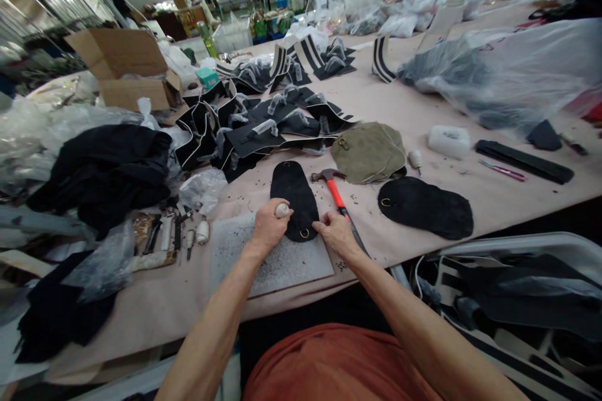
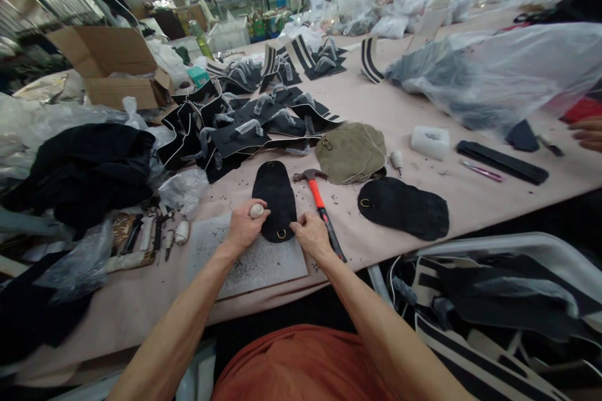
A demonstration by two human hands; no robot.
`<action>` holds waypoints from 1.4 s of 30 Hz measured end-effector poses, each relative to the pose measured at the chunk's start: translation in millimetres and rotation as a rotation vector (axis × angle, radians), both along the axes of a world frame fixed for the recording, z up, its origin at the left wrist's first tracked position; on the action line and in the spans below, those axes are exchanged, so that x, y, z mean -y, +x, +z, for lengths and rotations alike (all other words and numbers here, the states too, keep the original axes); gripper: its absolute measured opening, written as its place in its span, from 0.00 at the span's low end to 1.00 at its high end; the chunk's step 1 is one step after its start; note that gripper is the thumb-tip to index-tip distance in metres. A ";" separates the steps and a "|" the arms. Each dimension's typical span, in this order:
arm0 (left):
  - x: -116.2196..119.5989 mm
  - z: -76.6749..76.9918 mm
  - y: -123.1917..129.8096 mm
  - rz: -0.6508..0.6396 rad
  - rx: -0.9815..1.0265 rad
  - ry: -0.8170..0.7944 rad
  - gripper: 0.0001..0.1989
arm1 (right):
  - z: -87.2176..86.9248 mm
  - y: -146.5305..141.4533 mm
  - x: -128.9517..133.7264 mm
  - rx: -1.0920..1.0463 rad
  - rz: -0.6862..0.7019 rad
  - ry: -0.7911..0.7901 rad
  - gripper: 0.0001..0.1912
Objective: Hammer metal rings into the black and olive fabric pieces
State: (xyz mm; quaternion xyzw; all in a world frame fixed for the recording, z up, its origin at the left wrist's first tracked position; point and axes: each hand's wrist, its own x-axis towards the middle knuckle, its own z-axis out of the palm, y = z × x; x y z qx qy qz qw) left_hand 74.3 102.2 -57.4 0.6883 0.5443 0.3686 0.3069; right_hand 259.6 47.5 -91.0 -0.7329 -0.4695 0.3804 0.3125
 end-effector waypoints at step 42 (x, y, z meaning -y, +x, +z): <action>28.7 -22.3 27.8 -0.052 0.489 -0.125 0.14 | 0.1 1.5 4.3 0.015 0.017 0.022 0.11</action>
